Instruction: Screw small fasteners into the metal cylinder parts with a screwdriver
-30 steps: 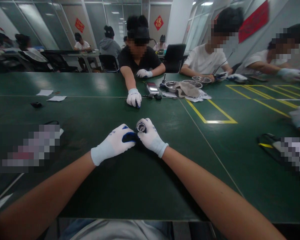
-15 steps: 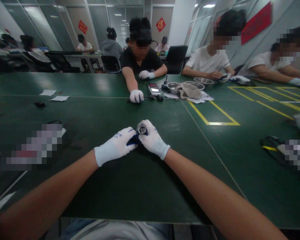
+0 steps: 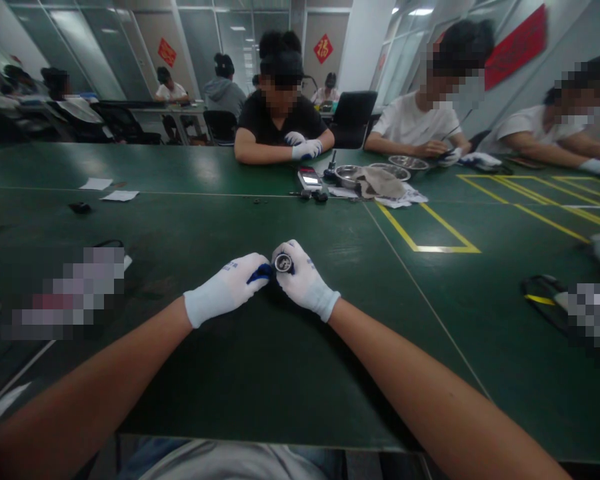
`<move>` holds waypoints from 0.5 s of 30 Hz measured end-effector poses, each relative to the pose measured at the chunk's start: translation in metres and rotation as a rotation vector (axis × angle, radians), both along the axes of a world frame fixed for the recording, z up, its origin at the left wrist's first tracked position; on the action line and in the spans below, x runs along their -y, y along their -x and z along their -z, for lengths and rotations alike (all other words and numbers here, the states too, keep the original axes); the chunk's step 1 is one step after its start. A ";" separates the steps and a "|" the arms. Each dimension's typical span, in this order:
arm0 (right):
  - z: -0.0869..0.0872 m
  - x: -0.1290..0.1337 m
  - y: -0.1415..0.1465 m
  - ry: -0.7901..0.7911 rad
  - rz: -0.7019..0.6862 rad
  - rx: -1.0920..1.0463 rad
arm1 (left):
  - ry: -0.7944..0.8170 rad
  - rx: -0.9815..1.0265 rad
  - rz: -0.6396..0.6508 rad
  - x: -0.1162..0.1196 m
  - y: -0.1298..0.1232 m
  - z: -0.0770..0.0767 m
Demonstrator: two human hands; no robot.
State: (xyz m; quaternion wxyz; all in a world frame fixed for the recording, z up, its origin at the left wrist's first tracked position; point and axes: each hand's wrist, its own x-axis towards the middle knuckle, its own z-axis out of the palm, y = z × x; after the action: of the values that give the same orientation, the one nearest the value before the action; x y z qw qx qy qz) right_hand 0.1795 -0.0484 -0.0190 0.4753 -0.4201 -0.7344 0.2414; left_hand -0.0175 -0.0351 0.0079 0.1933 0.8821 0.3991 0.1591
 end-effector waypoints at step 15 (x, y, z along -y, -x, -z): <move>0.001 0.001 0.004 -0.065 0.019 0.035 | 0.154 0.505 -0.116 0.011 -0.002 -0.026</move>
State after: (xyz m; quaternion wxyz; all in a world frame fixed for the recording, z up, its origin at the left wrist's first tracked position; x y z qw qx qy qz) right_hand 0.1755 -0.0492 -0.0200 0.4780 -0.4155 -0.7460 0.2056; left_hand -0.0157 -0.0456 0.0342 0.3438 0.7727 0.3989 0.3543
